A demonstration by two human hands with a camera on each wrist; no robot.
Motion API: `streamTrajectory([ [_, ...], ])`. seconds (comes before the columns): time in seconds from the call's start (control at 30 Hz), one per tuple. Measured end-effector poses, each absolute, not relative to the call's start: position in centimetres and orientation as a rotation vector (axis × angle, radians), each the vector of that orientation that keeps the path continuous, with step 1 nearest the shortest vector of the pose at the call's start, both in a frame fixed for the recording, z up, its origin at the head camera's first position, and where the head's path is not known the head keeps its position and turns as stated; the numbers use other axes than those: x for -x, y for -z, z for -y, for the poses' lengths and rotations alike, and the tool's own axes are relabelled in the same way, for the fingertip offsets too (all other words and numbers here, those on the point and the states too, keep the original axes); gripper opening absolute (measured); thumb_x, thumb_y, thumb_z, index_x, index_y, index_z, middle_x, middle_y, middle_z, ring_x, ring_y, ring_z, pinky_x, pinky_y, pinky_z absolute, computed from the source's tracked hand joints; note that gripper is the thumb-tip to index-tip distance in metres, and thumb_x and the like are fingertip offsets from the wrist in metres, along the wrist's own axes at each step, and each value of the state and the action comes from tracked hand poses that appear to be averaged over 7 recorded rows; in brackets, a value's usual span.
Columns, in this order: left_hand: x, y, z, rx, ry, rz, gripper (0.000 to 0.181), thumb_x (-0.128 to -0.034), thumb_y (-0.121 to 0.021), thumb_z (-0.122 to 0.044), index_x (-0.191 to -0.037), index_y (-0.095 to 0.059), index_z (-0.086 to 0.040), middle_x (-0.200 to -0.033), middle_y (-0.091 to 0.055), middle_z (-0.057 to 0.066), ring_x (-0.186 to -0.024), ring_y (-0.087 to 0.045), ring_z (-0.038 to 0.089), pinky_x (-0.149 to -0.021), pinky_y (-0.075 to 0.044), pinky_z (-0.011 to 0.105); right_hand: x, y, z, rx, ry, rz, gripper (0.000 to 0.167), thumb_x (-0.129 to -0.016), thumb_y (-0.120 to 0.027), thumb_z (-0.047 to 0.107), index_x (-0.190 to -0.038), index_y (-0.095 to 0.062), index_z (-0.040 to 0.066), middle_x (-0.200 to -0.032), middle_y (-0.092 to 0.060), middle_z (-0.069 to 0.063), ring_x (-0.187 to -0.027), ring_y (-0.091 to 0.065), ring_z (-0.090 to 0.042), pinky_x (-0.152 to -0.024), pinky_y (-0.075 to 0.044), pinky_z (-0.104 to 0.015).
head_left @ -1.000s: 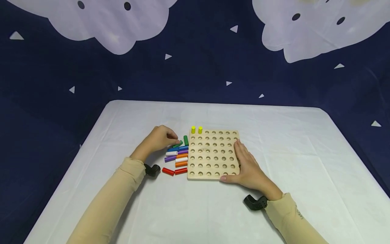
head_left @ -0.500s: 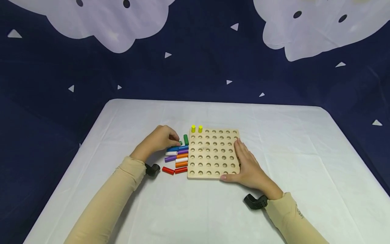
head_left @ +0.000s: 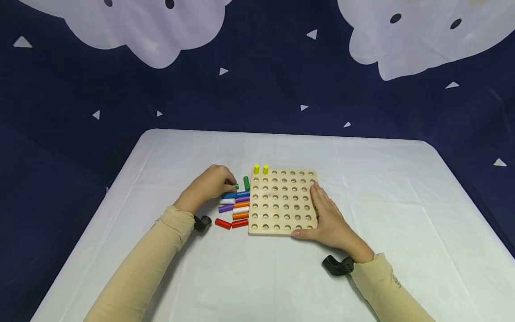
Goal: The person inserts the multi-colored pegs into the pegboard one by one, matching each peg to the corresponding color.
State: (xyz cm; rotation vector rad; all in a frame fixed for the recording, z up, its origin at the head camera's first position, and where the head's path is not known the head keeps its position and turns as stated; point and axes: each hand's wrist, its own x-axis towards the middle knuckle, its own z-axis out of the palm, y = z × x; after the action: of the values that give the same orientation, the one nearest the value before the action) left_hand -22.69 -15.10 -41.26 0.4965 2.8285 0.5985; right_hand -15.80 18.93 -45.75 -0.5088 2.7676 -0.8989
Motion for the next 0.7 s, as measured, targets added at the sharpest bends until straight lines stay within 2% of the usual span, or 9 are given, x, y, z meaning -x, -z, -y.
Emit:
streamTrajectory([
  [0.33,22.66,41.15,15.12,-0.531,-0.590,-2.825,0.020,-0.0883,-0.075,-0.016,-0.104,-0.077,-0.004,-0.107,-0.073,0.009,-0.102,-0.067,0.023,-0.092,-0.055,0.038,15.88,45.86,-18.97,0.516,0.896,-2.773,0.142,-0.062,-0.082,0.070,-0.159,0.006,0.014,-0.168,0.009,-0.006,-0.155,0.003,-0.033,-0.122,-0.004,-0.060],
  [0.53,22.70,41.10,15.00,-0.553,-0.549,-2.839,0.016,-0.0906,-0.072,-0.012,-0.102,-0.076,-0.002,-0.104,-0.072,0.010,-0.097,-0.067,0.022,-0.089,-0.055,0.038,15.95,45.70,-18.98,0.526,0.906,-2.775,0.142,-0.062,-0.083,0.068,-0.159,0.005,0.012,-0.168,0.008,-0.008,-0.155,0.003,-0.035,-0.121,-0.004,-0.061],
  [0.7,22.65,41.35,15.12,-0.523,-0.613,-2.878,0.020,-0.0925,-0.071,-0.016,-0.106,-0.071,0.000,-0.104,-0.068,0.011,-0.094,-0.064,0.021,-0.088,-0.054,0.037,15.89,45.65,-18.99,0.512,0.897,-2.769,0.143,-0.062,-0.082,0.070,-0.159,0.006,0.014,-0.168,0.008,-0.006,-0.155,0.004,-0.033,-0.122,-0.003,-0.060],
])
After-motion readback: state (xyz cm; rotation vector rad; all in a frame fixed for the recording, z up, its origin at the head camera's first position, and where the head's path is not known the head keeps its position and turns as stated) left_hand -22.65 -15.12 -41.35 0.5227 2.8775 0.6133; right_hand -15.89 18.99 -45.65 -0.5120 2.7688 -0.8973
